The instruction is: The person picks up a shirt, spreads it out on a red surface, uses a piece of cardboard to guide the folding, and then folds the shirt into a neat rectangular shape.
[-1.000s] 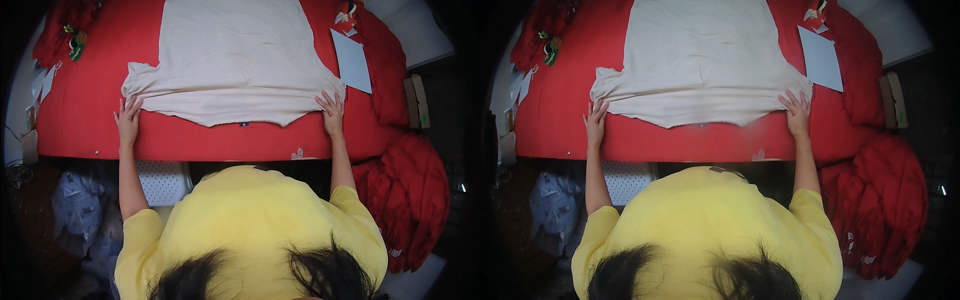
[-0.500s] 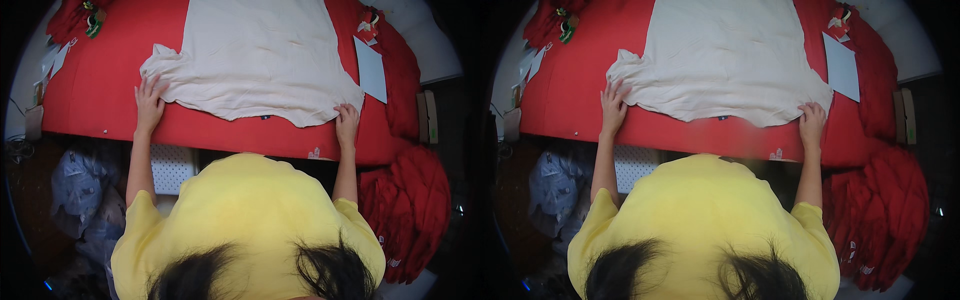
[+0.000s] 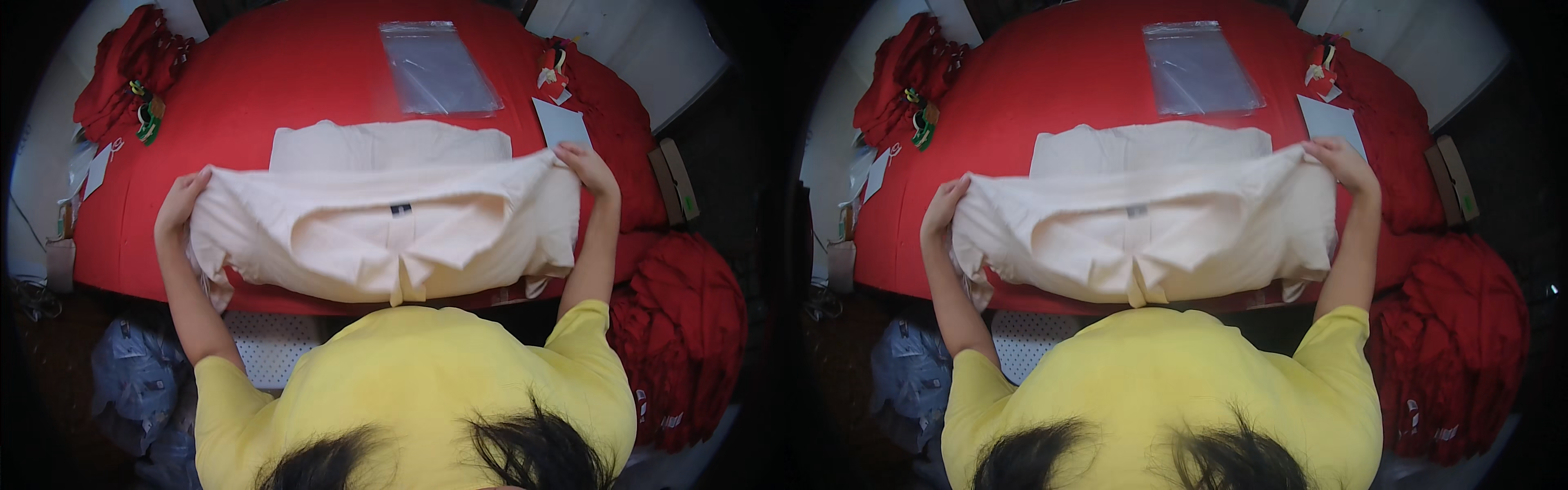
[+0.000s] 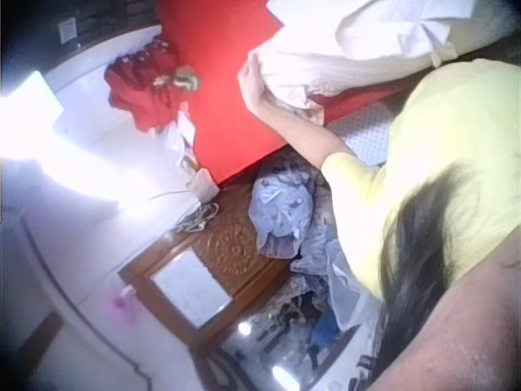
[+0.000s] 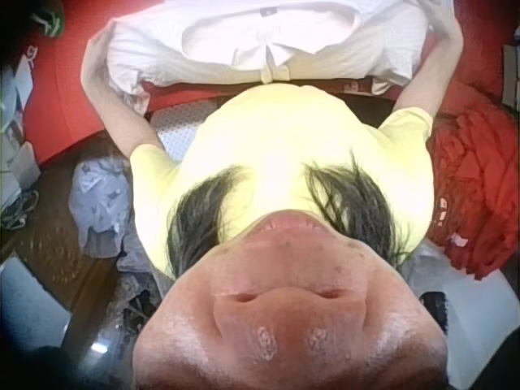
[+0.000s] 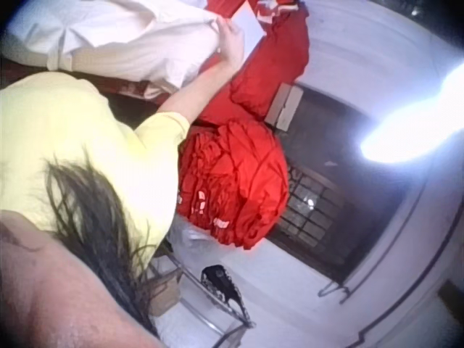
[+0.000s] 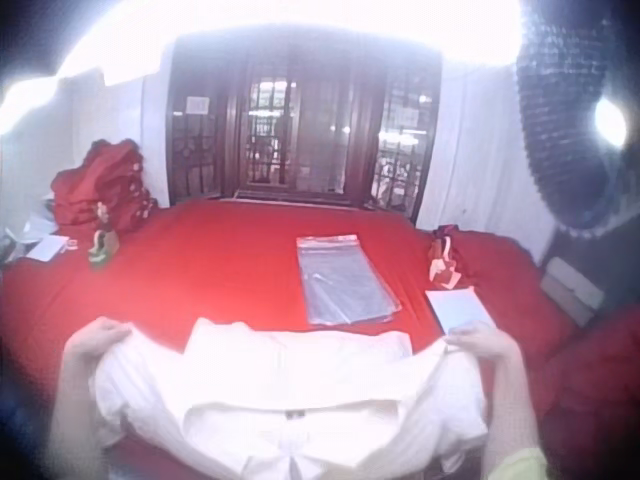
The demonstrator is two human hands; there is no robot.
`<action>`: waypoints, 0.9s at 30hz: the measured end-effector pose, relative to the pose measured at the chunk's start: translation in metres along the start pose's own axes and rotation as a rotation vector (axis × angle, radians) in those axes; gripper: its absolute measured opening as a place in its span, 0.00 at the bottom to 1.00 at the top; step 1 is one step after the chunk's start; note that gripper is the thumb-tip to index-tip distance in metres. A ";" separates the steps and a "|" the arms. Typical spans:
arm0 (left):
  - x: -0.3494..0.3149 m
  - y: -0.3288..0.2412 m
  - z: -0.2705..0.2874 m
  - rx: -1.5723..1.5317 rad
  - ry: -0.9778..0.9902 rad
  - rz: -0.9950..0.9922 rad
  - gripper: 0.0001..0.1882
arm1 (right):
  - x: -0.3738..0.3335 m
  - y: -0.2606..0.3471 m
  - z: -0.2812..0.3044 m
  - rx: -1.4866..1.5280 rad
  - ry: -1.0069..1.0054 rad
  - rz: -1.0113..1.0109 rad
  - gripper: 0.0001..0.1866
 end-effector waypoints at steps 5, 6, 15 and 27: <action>0.054 0.015 -0.036 0.991 -0.617 -0.252 0.26 | 0.067 0.028 -0.082 -0.737 -0.420 0.165 0.18; 0.051 0.015 -0.055 0.904 -0.486 -0.225 0.25 | 0.055 0.033 -0.096 -0.572 -0.291 0.101 0.19; -0.063 0.079 -0.109 0.895 -0.125 0.289 0.22 | -0.079 -0.056 -0.154 -0.582 -0.021 -0.403 0.23; -0.020 -0.023 -0.047 -0.566 -0.123 -0.465 0.10 | -0.043 -0.032 -0.056 0.784 -0.165 0.117 0.15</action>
Point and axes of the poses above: each hand's wrist, its own x-axis towards the middle knuckle, its own z-axis out of the back of the hand, y = z × x, the point moved 4 cm from there along x, towards the middle knuckle, and after that the axes turned 4 degrees about y, right-handed, at the moved point
